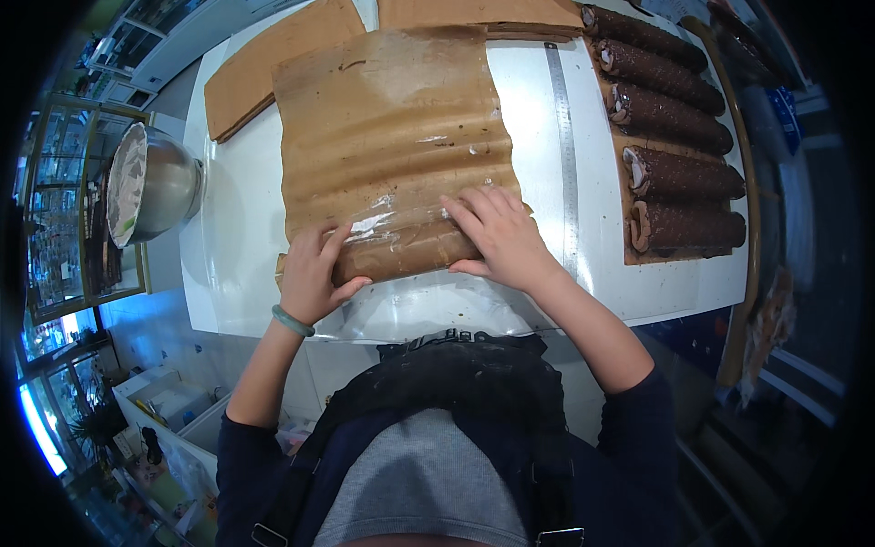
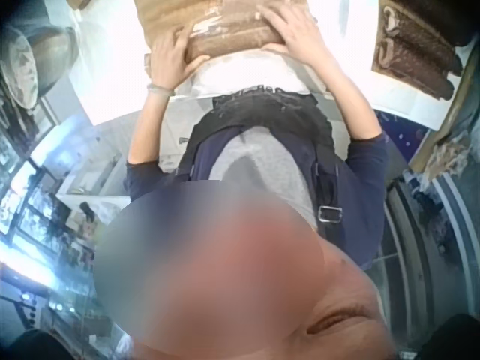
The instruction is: The person spreads white cream onto flat brown sheets using a spatula, then rolls each sheet into a cylindrical roll. The finished rolls are placed on a tray. The process is repeated for multiple sheets.
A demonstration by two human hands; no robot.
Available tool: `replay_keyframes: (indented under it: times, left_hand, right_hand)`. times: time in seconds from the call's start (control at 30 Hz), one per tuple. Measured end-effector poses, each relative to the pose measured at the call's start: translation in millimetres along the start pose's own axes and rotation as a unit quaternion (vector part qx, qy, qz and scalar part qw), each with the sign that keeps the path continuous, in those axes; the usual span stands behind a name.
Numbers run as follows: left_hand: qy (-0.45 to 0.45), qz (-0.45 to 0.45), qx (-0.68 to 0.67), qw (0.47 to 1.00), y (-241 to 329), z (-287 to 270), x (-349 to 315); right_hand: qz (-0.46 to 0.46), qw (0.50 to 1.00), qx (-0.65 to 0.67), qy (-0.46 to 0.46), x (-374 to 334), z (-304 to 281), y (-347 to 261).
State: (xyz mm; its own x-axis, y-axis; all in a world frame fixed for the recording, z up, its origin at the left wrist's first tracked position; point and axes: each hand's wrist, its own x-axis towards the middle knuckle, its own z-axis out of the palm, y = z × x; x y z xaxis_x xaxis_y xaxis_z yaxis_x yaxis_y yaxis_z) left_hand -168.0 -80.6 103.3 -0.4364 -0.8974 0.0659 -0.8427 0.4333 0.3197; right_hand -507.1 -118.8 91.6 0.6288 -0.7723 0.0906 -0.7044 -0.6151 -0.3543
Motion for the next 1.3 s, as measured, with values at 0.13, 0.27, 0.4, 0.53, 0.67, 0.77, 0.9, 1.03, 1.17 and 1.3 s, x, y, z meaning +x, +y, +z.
replay_keyframes:
  times: [0.13, 0.27, 0.4, 0.53, 0.67, 0.77, 0.9, 1.03, 1.17, 1.3]
  left_hand:
    - [0.000, 0.015, -0.045, 0.999, 1.6, -2.2, -9.3]
    - [-0.010, 0.023, -0.033, 0.999, 2.9, -0.2, -23.4]
    - [0.047, 0.015, -0.031, 0.998, 9.2, 5.2, -35.5]
    - [0.076, -0.060, -0.039, 0.995, 10.8, 3.7, -49.8]
    - [0.078, -0.093, -0.018, 0.992, 6.3, -2.6, -65.7]
    - [0.069, -0.090, -0.011, 0.994, 5.3, -3.5, -71.6]
    - [0.044, -0.043, 0.013, 0.998, 8.8, -5.3, -69.4]
    - [0.055, -0.004, 0.010, 0.998, 17.6, -15.1, -69.4]
    - [0.051, 0.027, -0.041, 0.997, 28.1, -18.6, -76.6]
    - [-0.058, 0.086, -0.127, 0.986, 48.8, -0.7, -91.6]
  right_hand:
    - [-0.006, 1.000, 0.003, -0.003, -10.1, 0.9, -1.5]
    - [0.049, 0.998, 0.048, -0.002, -16.9, -2.1, -6.4]
    - [0.035, 0.998, 0.057, -0.011, -22.0, -0.8, -13.1]
    - [0.026, 0.996, 0.085, 0.013, -28.6, -0.1, -21.8]
    - [0.031, 0.996, 0.076, 0.024, -32.6, -1.4, -28.7]
    - [0.020, 0.997, 0.070, 0.038, -32.9, 0.7, -31.6]
    - [-0.012, 0.996, 0.074, 0.037, -36.9, 5.7, -34.1]
    - [-0.084, 0.988, 0.126, 0.002, -51.3, 3.8, -34.2]
    - [-0.113, 0.967, 0.183, -0.135, -66.2, -0.4, -30.9]
    - [-0.077, 0.958, 0.238, -0.142, -72.8, 6.6, -35.8]
